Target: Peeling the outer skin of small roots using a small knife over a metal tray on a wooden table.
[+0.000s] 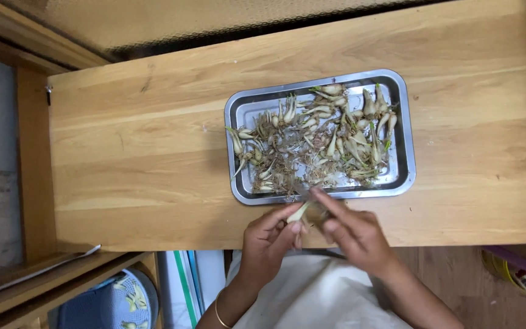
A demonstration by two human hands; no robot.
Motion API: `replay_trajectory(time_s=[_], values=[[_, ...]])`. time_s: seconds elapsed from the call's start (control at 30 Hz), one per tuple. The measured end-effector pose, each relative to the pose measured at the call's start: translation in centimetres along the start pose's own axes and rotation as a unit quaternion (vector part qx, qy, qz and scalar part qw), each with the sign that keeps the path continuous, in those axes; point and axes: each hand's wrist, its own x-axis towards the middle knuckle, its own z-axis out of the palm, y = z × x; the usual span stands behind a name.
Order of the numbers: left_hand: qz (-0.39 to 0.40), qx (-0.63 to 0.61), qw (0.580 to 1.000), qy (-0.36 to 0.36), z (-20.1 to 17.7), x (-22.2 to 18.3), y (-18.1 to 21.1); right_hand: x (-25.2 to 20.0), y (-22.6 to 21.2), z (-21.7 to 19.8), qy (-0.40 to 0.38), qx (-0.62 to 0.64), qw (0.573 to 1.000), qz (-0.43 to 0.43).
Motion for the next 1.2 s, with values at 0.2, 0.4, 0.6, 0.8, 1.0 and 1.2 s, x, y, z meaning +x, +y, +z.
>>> replay_trajectory(time_s=[0.2,0.4,0.6,0.8,1.0,1.2], values=[[0.068,0.200,0.977,0.003,-0.1,1.7,0.8,-0.8,-3.1,0.6,0.036,0.099,0.988,0.110],[0.283,0.520,0.806,-0.009,-3.0,-0.1,-3.1,-4.5,-2.8,1.9,0.119,0.043,0.959,0.254],[0.260,0.535,0.804,0.002,-3.2,-1.0,-3.4,-7.0,-4.1,1.8,-0.087,-0.132,0.882,0.444],[0.230,0.544,0.807,0.026,-2.6,-1.4,-4.8,-7.1,-3.1,3.7,-0.129,-0.310,0.885,0.322],[0.167,0.548,0.820,-0.005,-2.7,-1.6,-5.5,-6.4,-2.6,3.8,-0.243,-0.354,0.810,0.400],[0.200,0.517,0.832,0.004,-2.9,-1.5,-5.5,-3.3,-3.7,3.8,-0.283,-0.322,0.799,0.422]])
